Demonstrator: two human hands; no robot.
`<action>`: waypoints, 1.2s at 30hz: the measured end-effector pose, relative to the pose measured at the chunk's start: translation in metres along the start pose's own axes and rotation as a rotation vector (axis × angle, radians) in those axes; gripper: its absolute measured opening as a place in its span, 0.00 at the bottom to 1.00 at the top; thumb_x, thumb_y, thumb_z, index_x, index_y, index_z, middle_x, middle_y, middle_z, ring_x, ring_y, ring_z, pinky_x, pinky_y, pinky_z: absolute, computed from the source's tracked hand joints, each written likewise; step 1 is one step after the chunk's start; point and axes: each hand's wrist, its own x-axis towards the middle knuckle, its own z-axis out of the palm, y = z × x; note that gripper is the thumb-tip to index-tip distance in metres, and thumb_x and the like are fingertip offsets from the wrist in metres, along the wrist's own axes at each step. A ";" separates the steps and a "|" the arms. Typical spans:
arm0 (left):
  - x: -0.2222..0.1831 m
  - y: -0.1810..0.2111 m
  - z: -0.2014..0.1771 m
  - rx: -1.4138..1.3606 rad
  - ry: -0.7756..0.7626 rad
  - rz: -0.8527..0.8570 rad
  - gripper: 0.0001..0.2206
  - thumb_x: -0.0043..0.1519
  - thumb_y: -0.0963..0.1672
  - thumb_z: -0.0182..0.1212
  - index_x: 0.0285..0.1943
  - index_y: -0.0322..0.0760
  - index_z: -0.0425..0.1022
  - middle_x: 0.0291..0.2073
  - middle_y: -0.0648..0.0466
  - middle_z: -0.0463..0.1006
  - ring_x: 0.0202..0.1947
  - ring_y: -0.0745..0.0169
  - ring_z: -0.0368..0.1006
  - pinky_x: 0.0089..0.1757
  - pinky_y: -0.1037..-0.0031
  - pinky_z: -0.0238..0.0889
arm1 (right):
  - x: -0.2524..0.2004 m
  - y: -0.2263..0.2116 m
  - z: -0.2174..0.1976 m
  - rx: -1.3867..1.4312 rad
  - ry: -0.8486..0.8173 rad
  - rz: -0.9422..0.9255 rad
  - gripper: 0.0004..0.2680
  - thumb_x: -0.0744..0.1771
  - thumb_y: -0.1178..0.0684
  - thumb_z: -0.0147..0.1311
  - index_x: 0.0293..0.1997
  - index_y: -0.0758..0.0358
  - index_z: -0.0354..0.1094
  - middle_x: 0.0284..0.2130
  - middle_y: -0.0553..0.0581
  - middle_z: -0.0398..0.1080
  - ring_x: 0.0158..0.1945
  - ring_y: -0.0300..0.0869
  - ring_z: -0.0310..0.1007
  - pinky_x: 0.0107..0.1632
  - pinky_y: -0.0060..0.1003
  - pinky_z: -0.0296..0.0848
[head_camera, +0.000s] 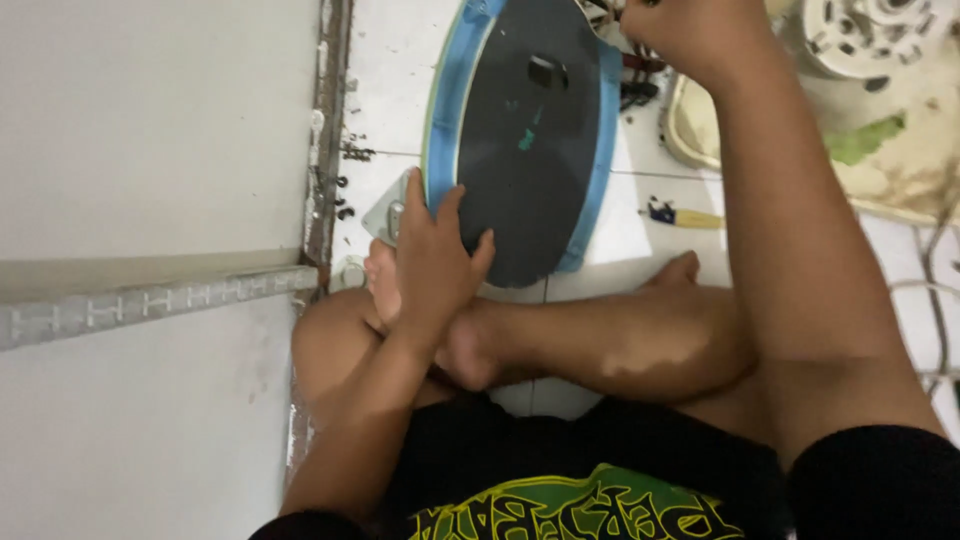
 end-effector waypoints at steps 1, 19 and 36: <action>-0.002 0.000 0.001 -0.009 0.040 0.022 0.27 0.59 0.47 0.71 0.66 0.32 0.73 0.70 0.26 0.55 0.63 0.24 0.67 0.56 0.47 0.67 | -0.006 -0.010 -0.018 0.069 -0.133 -0.003 0.14 0.72 0.49 0.70 0.45 0.76 0.74 0.32 0.78 0.73 0.34 0.81 0.71 0.43 0.71 0.69; -0.013 -0.004 0.006 0.071 -0.031 -0.025 0.29 0.59 0.49 0.70 0.69 0.36 0.70 0.74 0.34 0.50 0.61 0.35 0.70 0.54 0.51 0.68 | -0.147 0.130 0.131 -0.234 -0.722 0.374 0.14 0.57 0.40 0.60 0.37 0.55 0.82 0.34 0.66 0.79 0.46 0.66 0.79 0.49 0.57 0.77; -0.008 -0.010 0.012 0.039 -0.010 0.002 0.30 0.57 0.49 0.68 0.68 0.35 0.69 0.74 0.30 0.46 0.61 0.28 0.63 0.55 0.50 0.62 | 0.002 0.003 0.070 0.043 0.077 0.006 0.08 0.66 0.52 0.64 0.38 0.68 0.76 0.29 0.62 0.76 0.27 0.55 0.72 0.34 0.46 0.71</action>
